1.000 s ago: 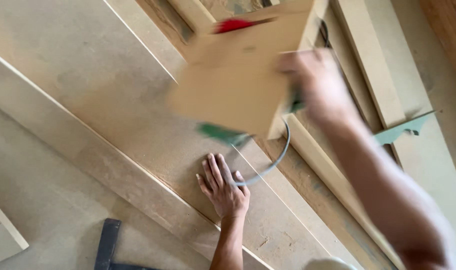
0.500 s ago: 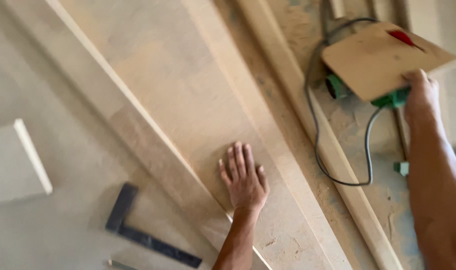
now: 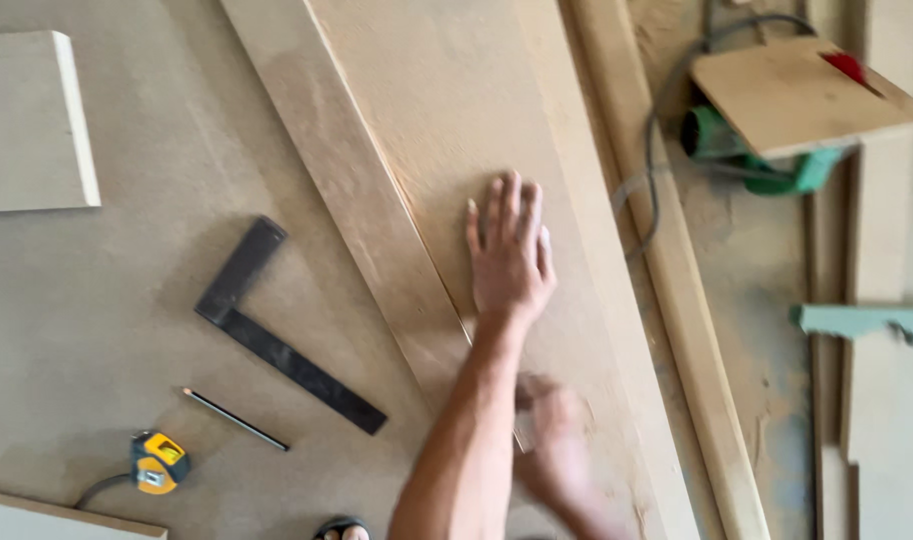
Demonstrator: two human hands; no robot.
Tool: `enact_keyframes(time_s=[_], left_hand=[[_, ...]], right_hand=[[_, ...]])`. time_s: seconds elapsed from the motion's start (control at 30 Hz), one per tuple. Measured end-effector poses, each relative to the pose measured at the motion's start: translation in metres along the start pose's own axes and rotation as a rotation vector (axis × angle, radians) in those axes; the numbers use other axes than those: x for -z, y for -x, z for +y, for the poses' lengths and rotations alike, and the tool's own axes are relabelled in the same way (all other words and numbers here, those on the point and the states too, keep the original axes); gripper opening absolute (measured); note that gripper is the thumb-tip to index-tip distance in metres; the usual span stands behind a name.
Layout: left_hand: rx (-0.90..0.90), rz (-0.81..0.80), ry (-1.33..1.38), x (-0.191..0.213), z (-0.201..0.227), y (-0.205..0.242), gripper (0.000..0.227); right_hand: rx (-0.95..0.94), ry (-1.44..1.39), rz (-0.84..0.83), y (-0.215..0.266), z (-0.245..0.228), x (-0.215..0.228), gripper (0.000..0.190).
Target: The person marks a wood panel with a pencil, uses a try square to draw straight lines, and then uses a hammer to drive nails into the wood.
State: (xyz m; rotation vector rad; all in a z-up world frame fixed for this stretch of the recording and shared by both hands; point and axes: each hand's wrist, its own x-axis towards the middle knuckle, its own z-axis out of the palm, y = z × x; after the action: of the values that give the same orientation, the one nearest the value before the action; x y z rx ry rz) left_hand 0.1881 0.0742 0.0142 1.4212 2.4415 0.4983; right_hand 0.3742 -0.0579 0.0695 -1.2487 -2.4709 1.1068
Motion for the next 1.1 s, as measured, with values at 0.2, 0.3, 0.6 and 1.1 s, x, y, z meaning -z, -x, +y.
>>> enact_keyframes(time_s=[0.2,0.3,0.6,1.1], left_hand=[[-0.003,0.293,0.653,0.003,-0.02,0.013,0.037],[0.329,0.487,0.144,0.039,-0.036,0.068,0.051],[0.523,-0.053,1.275,0.003,0.053,0.15,0.076],[0.38,0.065,0.837,0.051,0.011,0.163,0.034]], right_hand=[[-0.242,0.211,-0.089,0.013,-0.045,-0.042,0.116],[-0.452,0.387,-0.329,0.002,-0.024,0.012,0.126],[-0.709,0.281,-0.176,0.149,0.066,0.136,0.106],[-0.616,0.255,0.326,0.129,0.269,0.115,0.053]])
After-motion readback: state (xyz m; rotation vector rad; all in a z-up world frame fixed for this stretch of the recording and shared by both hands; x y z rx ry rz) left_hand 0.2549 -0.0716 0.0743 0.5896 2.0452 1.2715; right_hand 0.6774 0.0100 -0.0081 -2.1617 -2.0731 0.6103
